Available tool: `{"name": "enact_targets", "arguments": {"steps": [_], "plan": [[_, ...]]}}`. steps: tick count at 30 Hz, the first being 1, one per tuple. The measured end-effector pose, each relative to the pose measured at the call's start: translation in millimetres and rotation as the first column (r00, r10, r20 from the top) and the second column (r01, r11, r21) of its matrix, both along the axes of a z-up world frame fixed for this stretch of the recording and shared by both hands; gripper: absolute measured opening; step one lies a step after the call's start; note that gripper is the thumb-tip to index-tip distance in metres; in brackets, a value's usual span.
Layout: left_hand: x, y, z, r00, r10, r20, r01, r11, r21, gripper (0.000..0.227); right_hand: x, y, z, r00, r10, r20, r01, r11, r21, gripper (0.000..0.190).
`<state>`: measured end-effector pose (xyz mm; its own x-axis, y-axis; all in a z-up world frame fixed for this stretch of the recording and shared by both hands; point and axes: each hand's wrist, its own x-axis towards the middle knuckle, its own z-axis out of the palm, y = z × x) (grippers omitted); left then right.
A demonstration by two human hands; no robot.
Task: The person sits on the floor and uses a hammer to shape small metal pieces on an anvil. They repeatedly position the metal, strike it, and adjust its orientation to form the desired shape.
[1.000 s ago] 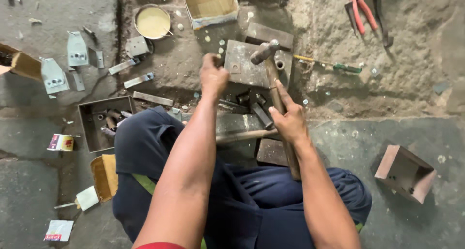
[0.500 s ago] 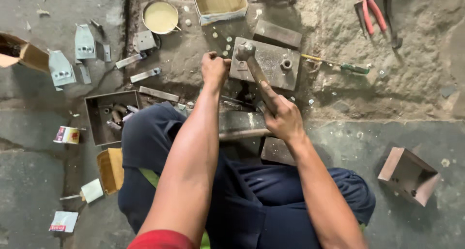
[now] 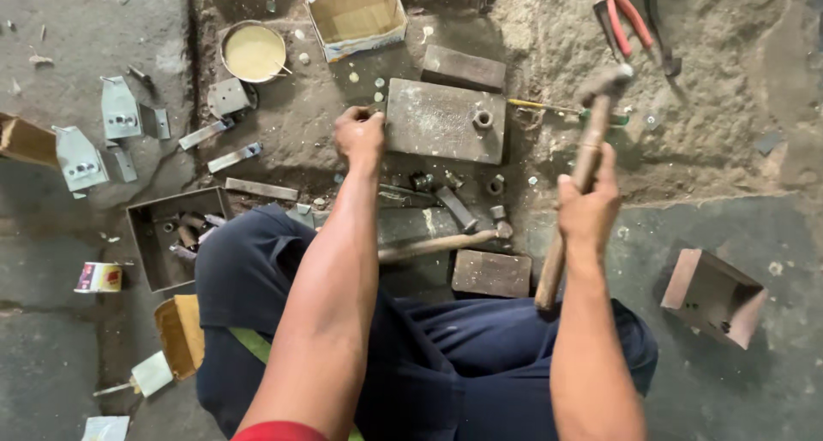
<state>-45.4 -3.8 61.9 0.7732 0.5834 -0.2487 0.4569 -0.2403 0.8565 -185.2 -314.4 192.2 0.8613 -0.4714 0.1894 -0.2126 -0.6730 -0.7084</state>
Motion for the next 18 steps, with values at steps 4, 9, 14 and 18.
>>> {"name": "enact_targets", "arguments": {"steps": [4,9,14,18], "plan": [[6,12,-14,0.991,0.105,-0.077,-0.106,0.994,-0.004,0.028,2,-26,-24,0.914,-0.337,-0.227,0.285,0.930,-0.232,0.049],[4,6,5,0.995,-0.020,-0.100,0.034,0.990,0.140,0.036,5,-51,-72,0.847,-0.458,-0.271,0.393,0.882,-0.262,0.058],[9,6,16,0.996,-0.068,-0.050,0.077,0.972,0.222,0.038,25,-48,-100,0.954,-0.280,-0.110,0.265,0.956,-0.129,0.075],[18,10,6,0.996,-0.051,-0.072,0.071,0.949,0.306,0.037,30,-30,-73,0.897,-0.353,-0.266,0.294,0.926,-0.237,0.085]]}}
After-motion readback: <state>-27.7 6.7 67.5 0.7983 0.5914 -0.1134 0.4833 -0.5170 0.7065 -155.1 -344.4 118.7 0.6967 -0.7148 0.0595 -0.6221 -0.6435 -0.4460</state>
